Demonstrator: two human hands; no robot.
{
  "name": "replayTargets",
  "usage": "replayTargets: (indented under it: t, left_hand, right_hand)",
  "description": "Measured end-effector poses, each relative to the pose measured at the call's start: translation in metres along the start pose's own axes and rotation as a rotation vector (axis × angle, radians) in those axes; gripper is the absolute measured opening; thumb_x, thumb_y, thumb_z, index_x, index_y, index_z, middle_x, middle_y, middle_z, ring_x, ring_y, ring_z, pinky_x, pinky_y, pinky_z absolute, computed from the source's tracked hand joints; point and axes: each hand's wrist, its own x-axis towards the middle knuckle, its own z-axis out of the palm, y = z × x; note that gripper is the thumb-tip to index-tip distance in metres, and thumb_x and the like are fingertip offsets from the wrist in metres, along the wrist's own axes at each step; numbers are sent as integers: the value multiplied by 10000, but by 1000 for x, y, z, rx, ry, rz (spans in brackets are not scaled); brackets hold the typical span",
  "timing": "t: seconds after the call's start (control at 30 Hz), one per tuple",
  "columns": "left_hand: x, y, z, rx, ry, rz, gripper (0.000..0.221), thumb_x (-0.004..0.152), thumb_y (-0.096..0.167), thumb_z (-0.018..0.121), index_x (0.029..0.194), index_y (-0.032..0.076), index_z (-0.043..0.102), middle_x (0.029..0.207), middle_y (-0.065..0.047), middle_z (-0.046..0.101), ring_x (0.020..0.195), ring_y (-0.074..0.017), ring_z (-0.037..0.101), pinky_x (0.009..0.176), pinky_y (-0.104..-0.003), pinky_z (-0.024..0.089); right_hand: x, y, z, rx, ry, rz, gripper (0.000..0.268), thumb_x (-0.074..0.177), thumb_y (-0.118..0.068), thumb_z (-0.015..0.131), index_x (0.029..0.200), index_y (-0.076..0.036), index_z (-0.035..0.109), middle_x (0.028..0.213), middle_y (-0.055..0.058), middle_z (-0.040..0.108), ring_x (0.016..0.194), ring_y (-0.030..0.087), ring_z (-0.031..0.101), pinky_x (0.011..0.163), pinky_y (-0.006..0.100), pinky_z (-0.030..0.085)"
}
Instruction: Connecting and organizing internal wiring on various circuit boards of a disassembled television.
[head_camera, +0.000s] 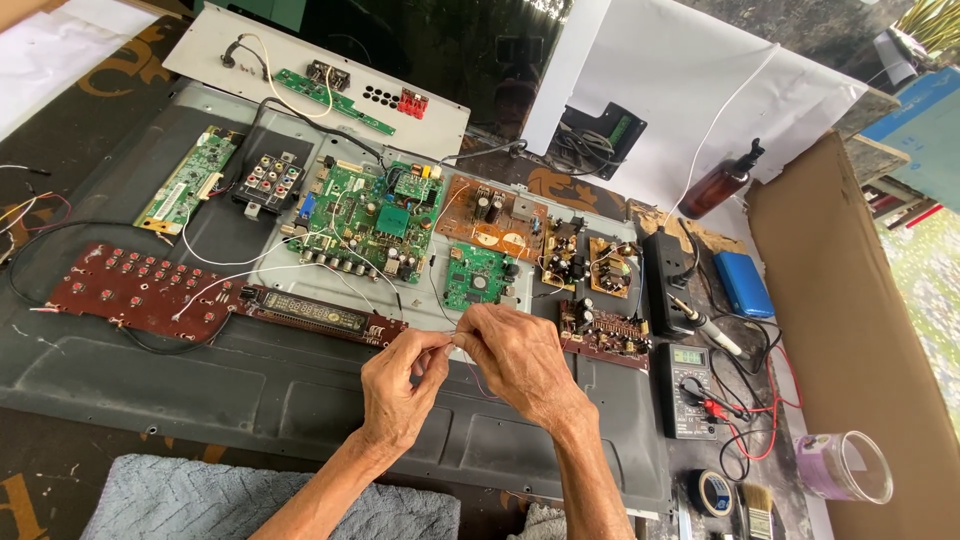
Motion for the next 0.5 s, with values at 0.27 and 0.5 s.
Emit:
replayTargets:
  t: [0.27, 0.5]
  left_hand:
    - [2, -1, -1, 0, -13, 10, 100, 985, 6, 696, 1012, 97, 665, 823, 15, 640, 652, -107, 482, 591, -246, 459]
    - [5, 1, -3, 15, -28, 17, 102, 978, 18, 711, 995, 102, 656, 746, 22, 562, 637, -109, 458, 593, -246, 452]
  right_hand:
    - [0, 0, -1, 36, -35, 25, 194, 1087, -223, 505, 920, -136, 551, 738, -10, 587, 607, 189, 506, 524, 353, 351]
    - [1, 1, -4, 77, -41, 46, 177, 1056, -224, 577, 907, -131, 595, 764, -12, 629, 619, 169, 543, 529, 331, 398]
